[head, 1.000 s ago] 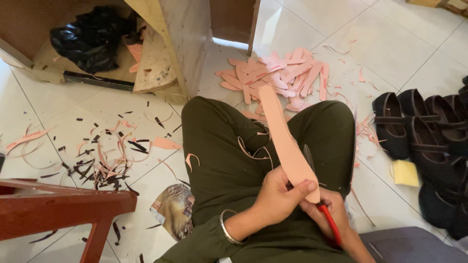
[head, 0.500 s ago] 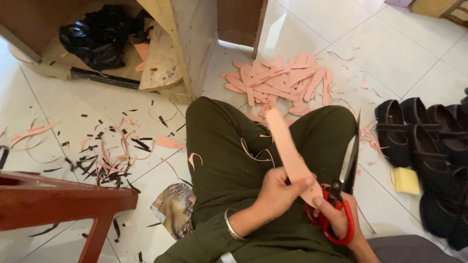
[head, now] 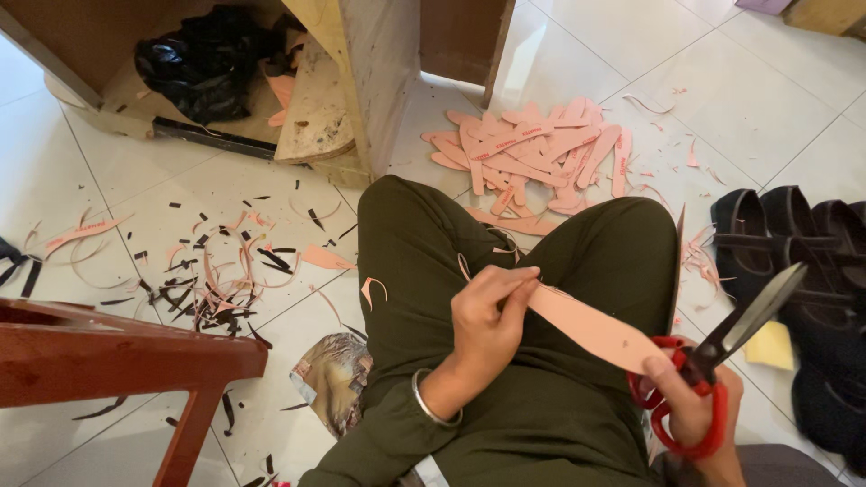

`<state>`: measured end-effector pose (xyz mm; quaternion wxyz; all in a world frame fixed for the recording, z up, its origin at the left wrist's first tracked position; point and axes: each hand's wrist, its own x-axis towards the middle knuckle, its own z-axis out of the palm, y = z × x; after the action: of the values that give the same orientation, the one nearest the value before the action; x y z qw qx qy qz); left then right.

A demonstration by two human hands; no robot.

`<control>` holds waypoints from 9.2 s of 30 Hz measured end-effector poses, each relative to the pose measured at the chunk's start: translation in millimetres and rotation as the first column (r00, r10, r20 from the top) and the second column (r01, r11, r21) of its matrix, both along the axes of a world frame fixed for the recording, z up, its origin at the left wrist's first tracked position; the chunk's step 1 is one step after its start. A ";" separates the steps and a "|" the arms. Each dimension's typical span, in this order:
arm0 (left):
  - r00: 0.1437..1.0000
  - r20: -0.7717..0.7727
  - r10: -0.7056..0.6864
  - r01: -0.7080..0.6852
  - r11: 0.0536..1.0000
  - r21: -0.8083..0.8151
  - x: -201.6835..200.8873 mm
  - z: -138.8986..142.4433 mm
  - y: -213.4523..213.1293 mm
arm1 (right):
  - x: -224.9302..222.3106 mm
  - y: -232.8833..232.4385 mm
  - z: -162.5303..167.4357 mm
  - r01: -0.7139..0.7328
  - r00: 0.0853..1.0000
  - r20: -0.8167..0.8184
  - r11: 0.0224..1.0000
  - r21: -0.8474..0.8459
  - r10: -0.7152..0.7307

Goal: The person sits on the floor and cuts out pink insole-shaped pieces from a large sheet marked with outlines, using scissors. They trim along the drawn curves, separate each finished piece, and add it to a pile of already cut pieces beside them.

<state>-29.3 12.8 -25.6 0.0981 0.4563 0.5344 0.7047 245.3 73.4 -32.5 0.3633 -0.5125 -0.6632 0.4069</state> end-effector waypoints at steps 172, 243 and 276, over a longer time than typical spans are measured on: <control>0.445 0.701 -0.557 0.594 0.769 0.235 -21.5 7.1 16.0 | 28.4 31.9 -37.1 -0.252 0.845 -0.484 0.968 0.011 0.226; 0.468 0.642 -0.607 0.762 0.646 0.055 9.2 19.9 -11.6 | -30.5 3.1 -14.1 -0.594 0.794 -0.036 0.762 -0.258 0.607; 0.653 0.542 -0.529 0.629 0.777 0.000 4.5 30.5 -14.8 | -28.5 2.6 -26.6 -0.544 0.815 0.126 0.822 -0.170 0.565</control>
<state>-24.9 -1.9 4.9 0.4996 0.3870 0.3776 0.6768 216.8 76.0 -59.2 0.1376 -0.3514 -0.7853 0.4908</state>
